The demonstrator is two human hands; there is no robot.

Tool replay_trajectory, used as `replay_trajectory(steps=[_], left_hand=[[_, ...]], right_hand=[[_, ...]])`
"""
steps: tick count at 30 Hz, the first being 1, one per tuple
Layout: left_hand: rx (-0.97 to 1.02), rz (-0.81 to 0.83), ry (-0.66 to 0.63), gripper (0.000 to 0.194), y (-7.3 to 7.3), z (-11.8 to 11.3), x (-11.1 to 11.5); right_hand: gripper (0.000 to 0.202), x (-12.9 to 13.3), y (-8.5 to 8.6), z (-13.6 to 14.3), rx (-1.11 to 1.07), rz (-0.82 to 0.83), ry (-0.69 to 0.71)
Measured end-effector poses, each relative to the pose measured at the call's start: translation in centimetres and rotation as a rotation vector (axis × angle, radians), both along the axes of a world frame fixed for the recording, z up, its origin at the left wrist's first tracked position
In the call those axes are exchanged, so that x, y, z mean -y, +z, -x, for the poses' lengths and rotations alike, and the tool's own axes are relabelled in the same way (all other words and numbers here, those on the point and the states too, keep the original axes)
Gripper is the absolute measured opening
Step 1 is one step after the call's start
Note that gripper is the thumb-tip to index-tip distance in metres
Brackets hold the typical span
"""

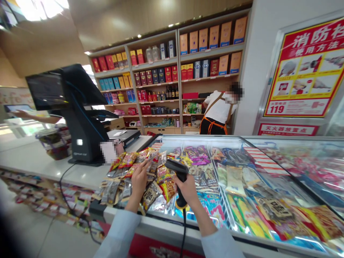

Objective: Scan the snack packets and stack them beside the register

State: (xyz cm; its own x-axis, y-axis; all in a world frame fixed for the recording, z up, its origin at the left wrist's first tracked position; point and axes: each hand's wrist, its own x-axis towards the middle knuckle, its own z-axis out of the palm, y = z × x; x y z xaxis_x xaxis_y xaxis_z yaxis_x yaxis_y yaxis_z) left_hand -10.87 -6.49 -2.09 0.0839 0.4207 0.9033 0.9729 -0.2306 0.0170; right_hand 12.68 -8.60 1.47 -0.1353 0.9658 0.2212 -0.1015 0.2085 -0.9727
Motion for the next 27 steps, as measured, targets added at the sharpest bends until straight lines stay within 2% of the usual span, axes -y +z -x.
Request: replay_trajectory(steps=[8,13,17,19,22,24,27], left_hand=[[-0.021,-0.002,0.010,0.053,-0.3,0.3,-0.2],[-0.061,-0.003,0.037,0.053,-0.4,0.2,-0.4],[-0.090,0.017,0.015,0.053,-0.2,0.2,-0.3],[-0.089,0.023,-0.007,0.052,0.2,0.2,0.0],[-0.061,0.051,-0.052,0.052,1.8,-0.6,0.7],[0.011,0.073,-0.084,0.051,3.1,-2.3,1.5],[0.209,0.122,-0.166,0.043,4.6,-6.9,3.0]], right_hand=[[0.037,-0.4,-0.3,0.1,-0.023,0.000,0.007],[0.034,-0.9,-0.7,0.7,-0.077,0.067,0.001],[0.031,-0.6,-0.2,0.5,-0.119,0.112,-0.010],[0.029,-0.1,0.5,-0.5,-0.113,0.101,-0.021],[0.027,1.1,1.6,-3.3,-0.075,0.057,-0.065],[0.028,2.0,2.1,-5.8,-0.082,0.053,-0.115],[0.030,3.2,2.5,-9.9,-0.144,0.063,-0.211]])
